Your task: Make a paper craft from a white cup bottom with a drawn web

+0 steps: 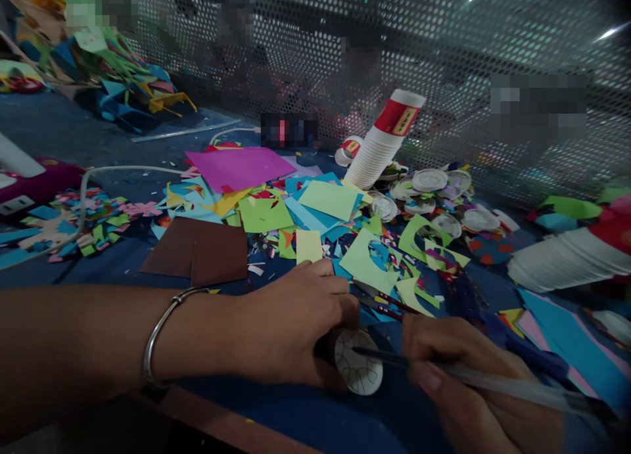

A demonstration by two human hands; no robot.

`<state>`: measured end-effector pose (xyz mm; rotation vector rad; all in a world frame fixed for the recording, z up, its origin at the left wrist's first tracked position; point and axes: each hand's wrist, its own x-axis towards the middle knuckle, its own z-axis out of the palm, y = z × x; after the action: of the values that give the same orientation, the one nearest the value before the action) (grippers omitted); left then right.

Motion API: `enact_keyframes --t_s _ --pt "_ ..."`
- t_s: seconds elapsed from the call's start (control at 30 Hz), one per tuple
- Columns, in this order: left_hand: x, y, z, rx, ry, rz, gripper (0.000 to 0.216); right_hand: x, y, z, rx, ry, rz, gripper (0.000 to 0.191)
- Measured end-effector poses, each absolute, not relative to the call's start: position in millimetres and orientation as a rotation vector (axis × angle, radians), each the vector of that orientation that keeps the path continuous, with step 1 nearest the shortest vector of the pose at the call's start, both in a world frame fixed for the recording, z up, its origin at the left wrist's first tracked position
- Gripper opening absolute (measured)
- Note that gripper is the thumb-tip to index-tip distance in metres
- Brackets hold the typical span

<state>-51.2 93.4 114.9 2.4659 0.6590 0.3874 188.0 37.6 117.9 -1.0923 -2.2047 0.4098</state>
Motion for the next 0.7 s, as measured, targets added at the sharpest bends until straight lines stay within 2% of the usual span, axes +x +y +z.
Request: enact_keyframes --t_s 0.43,0.7 --pt "-52.6 93.1 112.8 2.487 0.666 0.379 0.042 186.8 36.9 120.7 -1.034 -2.286 0.521 0.008" --pt "-52.2 93.0 112.4 2.505 0.663 0.385 0.042 183.3 39.3 126.8 -1.067 -2.297 0.436 0.011"
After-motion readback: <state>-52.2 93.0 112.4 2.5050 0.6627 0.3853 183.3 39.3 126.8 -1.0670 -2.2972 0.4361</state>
